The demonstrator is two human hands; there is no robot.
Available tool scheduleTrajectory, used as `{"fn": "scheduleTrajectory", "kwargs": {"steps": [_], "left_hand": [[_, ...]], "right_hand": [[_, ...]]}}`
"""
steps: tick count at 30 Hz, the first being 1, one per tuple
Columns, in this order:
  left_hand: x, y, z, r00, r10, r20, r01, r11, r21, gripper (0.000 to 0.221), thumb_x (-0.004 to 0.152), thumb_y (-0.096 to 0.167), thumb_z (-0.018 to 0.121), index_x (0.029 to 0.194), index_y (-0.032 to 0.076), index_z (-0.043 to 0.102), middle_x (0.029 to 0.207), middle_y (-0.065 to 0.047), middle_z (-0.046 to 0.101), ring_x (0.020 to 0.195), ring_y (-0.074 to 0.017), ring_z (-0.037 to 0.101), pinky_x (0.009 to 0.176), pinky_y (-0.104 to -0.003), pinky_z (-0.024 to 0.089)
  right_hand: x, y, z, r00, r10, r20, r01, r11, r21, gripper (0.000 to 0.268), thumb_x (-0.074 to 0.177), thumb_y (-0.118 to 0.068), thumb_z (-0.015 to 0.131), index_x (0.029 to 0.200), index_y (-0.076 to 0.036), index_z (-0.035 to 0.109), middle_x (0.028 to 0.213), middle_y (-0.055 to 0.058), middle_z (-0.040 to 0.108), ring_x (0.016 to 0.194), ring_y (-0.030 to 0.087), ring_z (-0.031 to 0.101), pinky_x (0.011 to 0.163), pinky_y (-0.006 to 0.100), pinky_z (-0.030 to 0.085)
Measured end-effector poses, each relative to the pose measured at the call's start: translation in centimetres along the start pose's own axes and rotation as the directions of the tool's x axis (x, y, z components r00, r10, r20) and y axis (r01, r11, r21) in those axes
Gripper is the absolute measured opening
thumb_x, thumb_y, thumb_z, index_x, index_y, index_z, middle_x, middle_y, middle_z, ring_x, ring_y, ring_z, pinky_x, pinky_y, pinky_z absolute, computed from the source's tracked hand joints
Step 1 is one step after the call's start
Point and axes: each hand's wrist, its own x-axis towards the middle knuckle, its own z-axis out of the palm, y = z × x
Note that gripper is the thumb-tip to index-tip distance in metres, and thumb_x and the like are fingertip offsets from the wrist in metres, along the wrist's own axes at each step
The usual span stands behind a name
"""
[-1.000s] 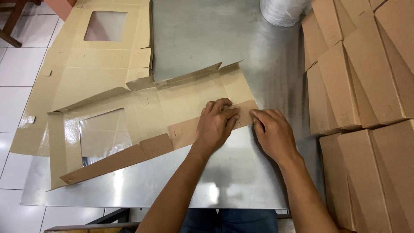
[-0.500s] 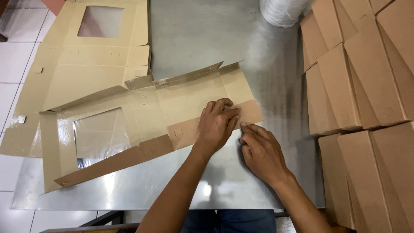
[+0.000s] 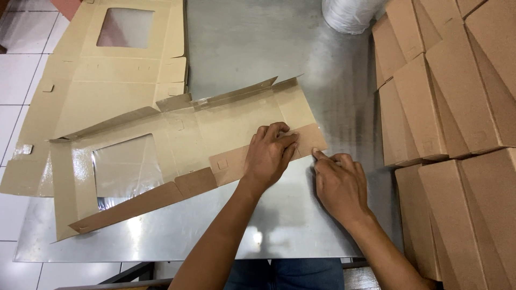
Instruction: The person assembles a flat cardboard box with a clear window on the lid. They fold the side flaps, interlock the tabs, and secure the lid onto the base to form a finished box.
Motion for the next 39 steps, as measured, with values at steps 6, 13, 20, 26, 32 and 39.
{"fn": "scheduleTrajectory", "kwargs": {"steps": [6,13,20,26,32,39], "left_hand": [[-0.1,-0.1,0.0,1.0,0.006,-0.014,-0.006,1.0,0.021,0.024,0.1,0.028,0.065,0.12,0.019,0.076,0.125,-0.002,0.061,0.12,-0.0252,0.056,0.095,-0.041,0.051],[-0.1,-0.2,0.4,0.999,0.006,-0.037,-0.006,1.0,0.002,0.023,0.1,0.027,0.065,0.118,0.019,0.077,0.123,-0.002,0.061,0.119,-0.0255,0.057,0.094,-0.041,0.051],[-0.2,0.0,0.3,1.0,0.002,-0.009,-0.002,1.0,0.007,0.025,0.1,0.028,0.064,0.119,0.018,0.076,0.125,-0.003,0.059,0.12,-0.0275,0.056,0.095,-0.043,0.05],[-0.2,-0.4,0.5,1.0,0.01,-0.011,-0.01,0.999,0.033,0.025,0.1,0.027,0.064,0.119,0.018,0.076,0.125,-0.003,0.058,0.121,-0.0286,0.056,0.094,-0.044,0.051],[-0.2,-0.2,0.1,1.0,0.009,0.004,-0.009,1.0,0.024,0.025,0.1,0.027,0.064,0.121,0.019,0.075,0.126,-0.002,0.058,0.121,-0.0272,0.056,0.095,-0.043,0.051],[-0.2,-0.2,0.0,1.0,-0.005,0.002,0.005,1.0,0.008,0.024,0.1,0.027,0.065,0.121,0.019,0.076,0.125,-0.002,0.06,0.121,-0.0274,0.057,0.095,-0.042,0.05]], "right_hand": [[-0.3,1.3,0.3,0.998,0.055,-0.023,-0.058,0.992,-0.114,0.017,0.089,-0.003,0.065,0.075,-0.014,0.065,0.116,0.002,0.079,0.105,0.025,0.069,0.074,0.038,0.05],[-0.1,0.9,2.2,0.991,-0.038,-0.125,0.019,0.988,-0.151,0.012,0.085,-0.002,0.07,0.079,-0.012,0.066,0.111,0.011,0.079,0.103,0.029,0.071,0.075,0.041,0.05],[-0.1,-1.9,1.8,0.98,-0.169,-0.106,0.169,0.986,-0.008,0.014,0.085,0.002,0.067,0.078,-0.01,0.065,0.107,0.015,0.078,0.103,0.031,0.07,0.071,0.039,0.05],[-0.3,-1.9,1.9,0.982,-0.177,-0.068,0.187,0.963,0.193,0.017,0.086,0.001,0.064,0.074,-0.012,0.062,0.106,0.011,0.079,0.106,0.031,0.069,0.072,0.04,0.051],[-0.5,-0.5,1.1,0.995,-0.068,-0.073,0.076,0.991,0.109,0.019,0.088,-0.002,0.065,0.073,-0.015,0.063,0.104,0.004,0.08,0.109,0.029,0.069,0.075,0.04,0.051],[-0.4,0.9,0.8,0.995,0.062,-0.081,-0.068,0.995,-0.073,0.018,0.087,-0.002,0.067,0.073,-0.014,0.064,0.111,0.002,0.08,0.109,0.026,0.07,0.076,0.039,0.051]]}}
